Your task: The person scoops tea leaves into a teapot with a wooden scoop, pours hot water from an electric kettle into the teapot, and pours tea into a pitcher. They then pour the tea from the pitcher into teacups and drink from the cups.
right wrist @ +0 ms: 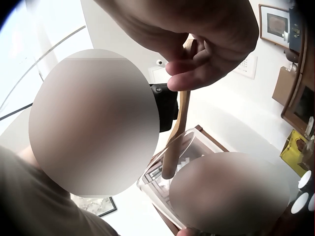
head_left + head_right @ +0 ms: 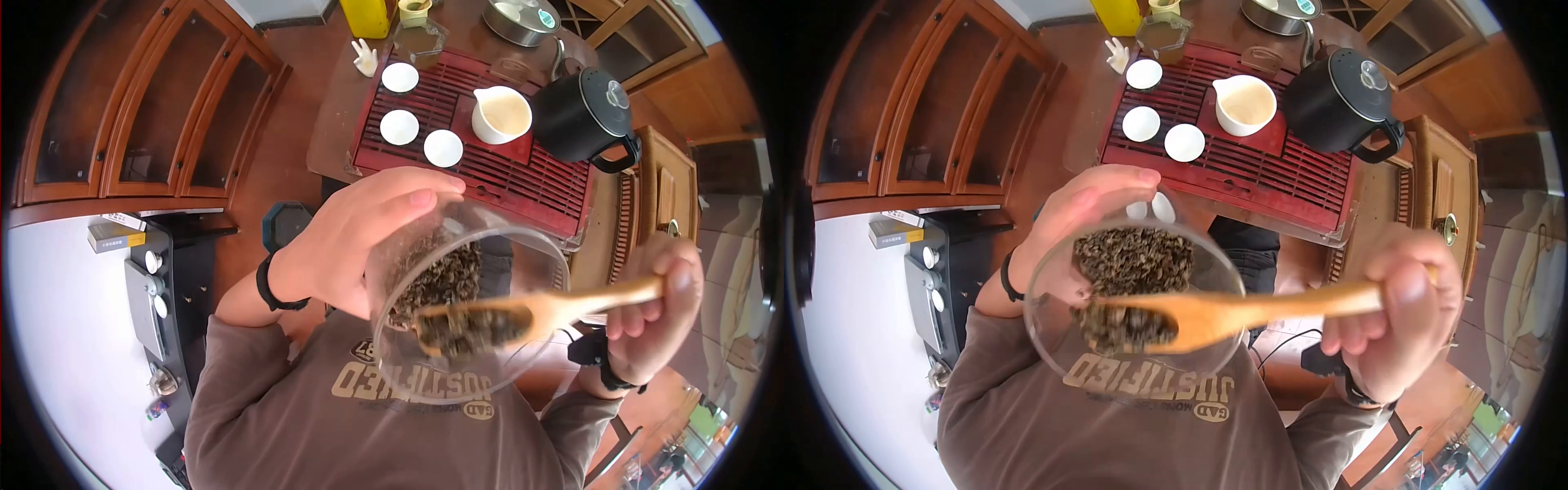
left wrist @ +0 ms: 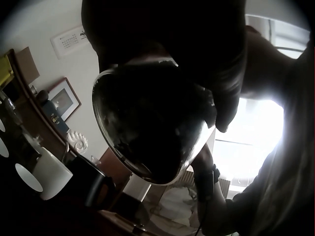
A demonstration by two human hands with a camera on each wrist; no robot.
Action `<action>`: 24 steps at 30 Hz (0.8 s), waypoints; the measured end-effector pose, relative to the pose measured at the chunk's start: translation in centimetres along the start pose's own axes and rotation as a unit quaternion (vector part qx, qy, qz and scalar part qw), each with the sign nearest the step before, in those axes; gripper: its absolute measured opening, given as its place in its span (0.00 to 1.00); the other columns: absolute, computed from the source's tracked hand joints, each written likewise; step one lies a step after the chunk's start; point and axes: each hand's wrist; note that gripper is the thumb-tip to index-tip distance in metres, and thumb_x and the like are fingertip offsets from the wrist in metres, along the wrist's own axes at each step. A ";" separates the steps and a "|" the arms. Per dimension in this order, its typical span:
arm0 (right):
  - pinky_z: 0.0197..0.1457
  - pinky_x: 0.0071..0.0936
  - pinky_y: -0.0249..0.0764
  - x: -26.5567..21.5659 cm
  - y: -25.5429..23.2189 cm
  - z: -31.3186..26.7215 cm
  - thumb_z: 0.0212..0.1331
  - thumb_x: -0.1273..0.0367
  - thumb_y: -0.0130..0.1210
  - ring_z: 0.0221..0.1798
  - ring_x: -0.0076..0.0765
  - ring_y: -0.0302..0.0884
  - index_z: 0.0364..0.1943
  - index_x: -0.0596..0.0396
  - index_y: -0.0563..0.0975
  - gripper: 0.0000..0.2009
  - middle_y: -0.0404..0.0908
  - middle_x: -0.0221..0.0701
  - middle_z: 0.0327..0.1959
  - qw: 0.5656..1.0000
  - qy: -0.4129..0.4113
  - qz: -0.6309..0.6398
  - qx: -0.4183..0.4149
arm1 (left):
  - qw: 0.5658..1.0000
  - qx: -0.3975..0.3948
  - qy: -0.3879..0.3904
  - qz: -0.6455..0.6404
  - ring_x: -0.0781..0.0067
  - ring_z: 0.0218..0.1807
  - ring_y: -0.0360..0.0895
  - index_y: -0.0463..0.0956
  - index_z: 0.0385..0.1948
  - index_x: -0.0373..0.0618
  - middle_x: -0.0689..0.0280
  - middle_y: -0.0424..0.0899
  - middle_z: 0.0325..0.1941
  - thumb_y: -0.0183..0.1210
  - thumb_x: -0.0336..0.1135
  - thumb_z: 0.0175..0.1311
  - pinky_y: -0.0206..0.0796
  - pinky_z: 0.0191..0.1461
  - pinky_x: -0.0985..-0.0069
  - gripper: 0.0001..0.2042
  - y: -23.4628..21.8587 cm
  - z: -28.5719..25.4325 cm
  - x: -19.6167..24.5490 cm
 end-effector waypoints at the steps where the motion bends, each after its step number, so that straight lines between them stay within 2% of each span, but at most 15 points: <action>1: 0.08 0.21 0.66 -0.2 -0.6 0.1 0.78 0.67 0.49 0.11 0.18 0.60 0.36 0.66 0.73 0.14 0.67 0.29 0.20 0.997 -0.030 0.024 -0.062 | 1.000 0.002 -0.003 -0.001 0.40 0.61 0.80 0.54 0.77 0.47 0.43 0.75 0.67 0.82 0.49 0.45 0.78 0.55 0.55 0.56 0.0 0.4 0.5; 4: 0.11 0.22 0.75 -1.6 -1.4 -0.1 0.78 0.67 0.49 0.13 0.20 0.66 0.37 0.64 0.72 0.13 0.72 0.33 0.28 0.983 -0.027 0.115 -0.138 | 0.999 0.039 0.018 -0.017 0.39 0.58 0.81 0.55 0.77 0.50 0.41 0.73 0.68 0.81 0.51 0.45 0.79 0.53 0.53 0.56 0.0 1.4 2.5; 7: 0.18 0.25 0.84 -2.9 -1.6 -0.5 0.77 0.69 0.52 0.16 0.24 0.71 0.35 0.60 0.72 0.10 0.72 0.33 0.28 0.980 -0.013 0.113 -0.161 | 0.996 0.078 0.044 -0.022 0.39 0.58 0.81 0.55 0.77 0.50 0.41 0.73 0.68 0.82 0.51 0.43 0.80 0.52 0.52 0.56 0.7 1.4 2.7; 13: 0.23 0.29 0.89 -3.4 -1.6 -0.8 0.75 0.66 0.57 0.18 0.27 0.74 0.35 0.59 0.72 0.12 0.73 0.33 0.29 0.979 0.024 0.086 -0.181 | 0.998 0.054 0.023 -0.023 0.39 0.58 0.82 0.56 0.76 0.49 0.41 0.73 0.67 0.82 0.50 0.42 0.80 0.52 0.53 0.57 0.3 1.2 2.9; 17: 0.20 0.25 0.85 -2.6 -1.1 -1.1 0.75 0.66 0.57 0.20 0.25 0.75 0.36 0.59 0.73 0.12 0.73 0.33 0.28 0.980 0.004 0.109 -0.169 | 0.998 0.058 0.009 -0.023 0.40 0.57 0.82 0.56 0.76 0.48 0.41 0.74 0.67 0.82 0.50 0.43 0.80 0.53 0.54 0.56 0.4 0.8 2.8; 19: 0.16 0.21 0.77 -1.7 -0.5 -1.3 0.75 0.65 0.58 0.20 0.24 0.74 0.36 0.60 0.73 0.13 0.71 0.31 0.27 0.990 -0.051 0.023 -0.126 | 0.998 0.051 0.023 -0.002 0.40 0.58 0.82 0.56 0.77 0.46 0.40 0.74 0.67 0.81 0.51 0.46 0.79 0.53 0.54 0.55 0.1 1.2 2.6; 20: 0.15 0.21 0.66 -0.8 0.6 -1.2 0.71 0.66 0.63 0.21 0.24 0.75 0.37 0.61 0.75 0.12 0.74 0.32 0.29 0.986 -0.111 -0.053 -0.114 | 0.998 0.051 0.025 0.000 0.40 0.58 0.82 0.56 0.77 0.46 0.40 0.74 0.67 0.81 0.51 0.46 0.79 0.53 0.54 0.55 0.1 1.1 2.3; 21: 0.15 0.21 0.66 -0.4 0.5 -0.8 0.71 0.66 0.63 0.21 0.24 0.75 0.37 0.61 0.75 0.12 0.74 0.32 0.29 0.985 -0.114 -0.054 -0.114 | 0.999 0.046 0.020 -0.006 0.40 0.58 0.81 0.56 0.77 0.46 0.41 0.74 0.67 0.81 0.52 0.46 0.79 0.54 0.54 0.55 0.2 0.8 1.9; 22: 0.17 0.23 0.66 -0.1 0.5 -0.3 0.69 0.66 0.65 0.22 0.26 0.76 0.40 0.62 0.77 0.12 0.75 0.32 0.30 0.951 -0.203 -0.151 -0.179 | 0.999 0.040 0.016 -0.012 0.40 0.59 0.81 0.57 0.77 0.45 0.41 0.74 0.68 0.81 0.53 0.46 0.78 0.55 0.55 0.55 0.4 0.5 1.6; 23: 0.19 0.25 0.66 0.2 0.3 0.0 0.67 0.66 0.67 0.23 0.27 0.77 0.42 0.62 0.79 0.13 0.77 0.33 0.31 0.894 -0.287 -0.246 -0.239 | 0.999 0.039 0.018 -0.012 0.40 0.59 0.81 0.57 0.77 0.45 0.41 0.74 0.68 0.81 0.53 0.46 0.78 0.55 0.55 0.55 0.3 0.4 1.6; 24: 0.24 0.28 0.67 0.5 0.7 0.2 0.60 0.67 0.72 0.26 0.30 0.77 0.44 0.63 0.82 0.15 0.80 0.35 0.32 0.895 -0.294 -0.226 -0.248 | 1.000 0.027 -0.012 -0.009 0.41 0.60 0.80 0.57 0.76 0.45 0.42 0.74 0.68 0.81 0.53 0.45 0.78 0.55 0.55 0.56 0.3 0.3 1.6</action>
Point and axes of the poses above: each hand's wrist, its own z-axis towards the middle knuckle, its own y-axis out of the palm, x = y × z
